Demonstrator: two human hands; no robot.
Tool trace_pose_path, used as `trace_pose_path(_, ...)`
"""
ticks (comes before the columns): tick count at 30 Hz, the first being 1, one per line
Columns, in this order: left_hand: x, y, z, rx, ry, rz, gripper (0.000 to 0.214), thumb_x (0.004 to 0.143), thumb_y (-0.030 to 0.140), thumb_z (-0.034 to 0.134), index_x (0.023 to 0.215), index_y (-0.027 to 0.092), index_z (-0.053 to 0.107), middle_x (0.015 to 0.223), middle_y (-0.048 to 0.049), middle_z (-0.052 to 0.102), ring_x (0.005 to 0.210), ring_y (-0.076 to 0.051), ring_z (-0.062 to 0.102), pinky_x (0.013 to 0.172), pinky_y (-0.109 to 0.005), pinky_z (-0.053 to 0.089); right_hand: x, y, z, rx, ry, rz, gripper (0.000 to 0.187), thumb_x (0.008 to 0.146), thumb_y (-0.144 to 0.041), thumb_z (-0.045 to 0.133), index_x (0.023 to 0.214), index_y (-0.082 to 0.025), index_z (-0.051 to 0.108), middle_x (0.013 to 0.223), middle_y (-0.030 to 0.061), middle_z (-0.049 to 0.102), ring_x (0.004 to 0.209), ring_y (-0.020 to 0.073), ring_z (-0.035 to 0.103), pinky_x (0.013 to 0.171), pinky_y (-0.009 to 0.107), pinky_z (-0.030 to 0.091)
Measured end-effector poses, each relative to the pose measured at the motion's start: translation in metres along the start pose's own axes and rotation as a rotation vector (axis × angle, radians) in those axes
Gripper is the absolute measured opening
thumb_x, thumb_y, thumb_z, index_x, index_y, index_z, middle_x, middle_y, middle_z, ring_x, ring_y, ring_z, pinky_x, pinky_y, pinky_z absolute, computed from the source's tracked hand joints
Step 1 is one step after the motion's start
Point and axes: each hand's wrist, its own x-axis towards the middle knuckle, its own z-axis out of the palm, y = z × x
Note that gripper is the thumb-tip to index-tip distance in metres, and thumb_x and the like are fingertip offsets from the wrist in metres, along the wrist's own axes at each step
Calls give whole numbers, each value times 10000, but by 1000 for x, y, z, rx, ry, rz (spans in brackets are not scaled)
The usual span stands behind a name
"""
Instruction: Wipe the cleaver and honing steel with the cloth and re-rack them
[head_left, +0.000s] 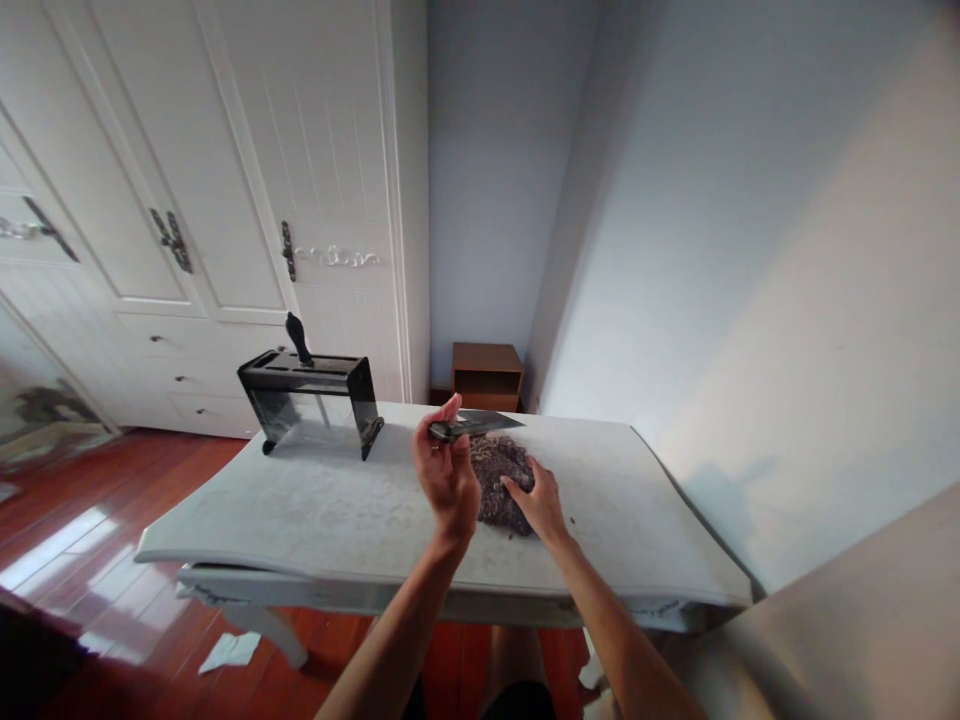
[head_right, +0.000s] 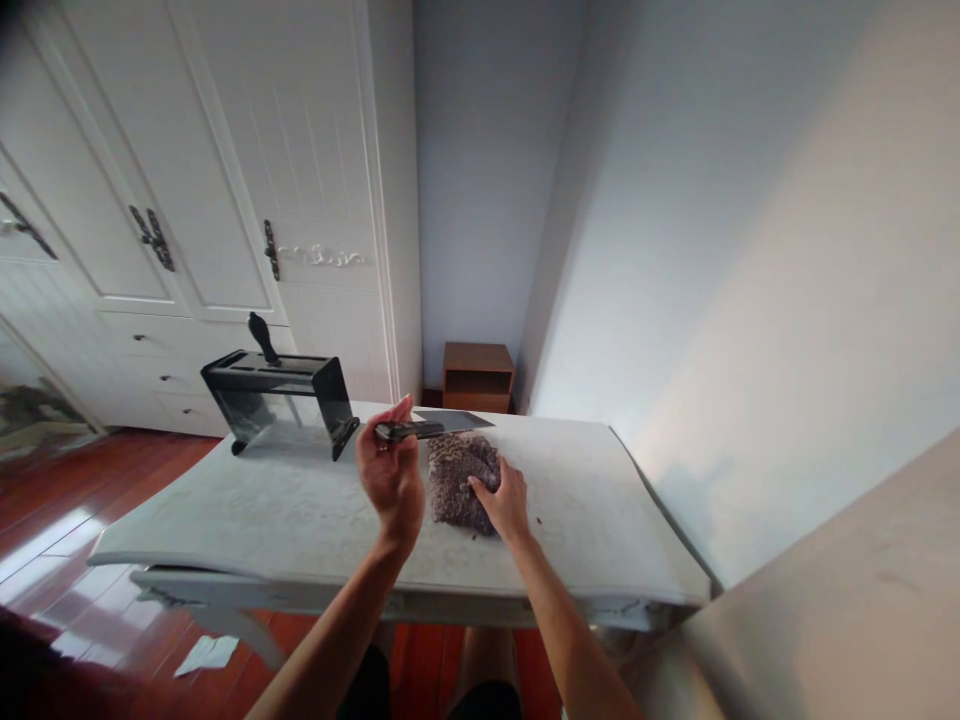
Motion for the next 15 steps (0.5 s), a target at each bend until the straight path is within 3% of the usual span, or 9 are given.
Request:
trace_pose_path(3,-17,-13,-10,39,15,-46,356,865,332,634,1143,173,477,1299,-125,586,1236,-155,571,1075,-238,478,1,-1,-3,80,-35,75,949,685,-667,611,1323,33,545,1293,213,578,1214,344,529,1092,446,360)
trace_pose_path(7,-35,-25,-26,78,4,-149,370,853,346,655,1136,170,492,1296,-129,587,1243,-151,566,1072,-214,459,3,-3,-9,208,-68,166,808,684,-623,664,1268,-66,616,1290,149,598,1242,298,538,1116,409,351)
trace_pose_path(15,-71,-22,-62,102,16,-315,401,809,388,713,1060,199,464,1249,-112,618,1219,-158,586,1024,-207,482,9,0,-13,487,-11,270,757,629,-577,748,1196,-90,627,1201,126,648,1132,263,593,1042,377,412)
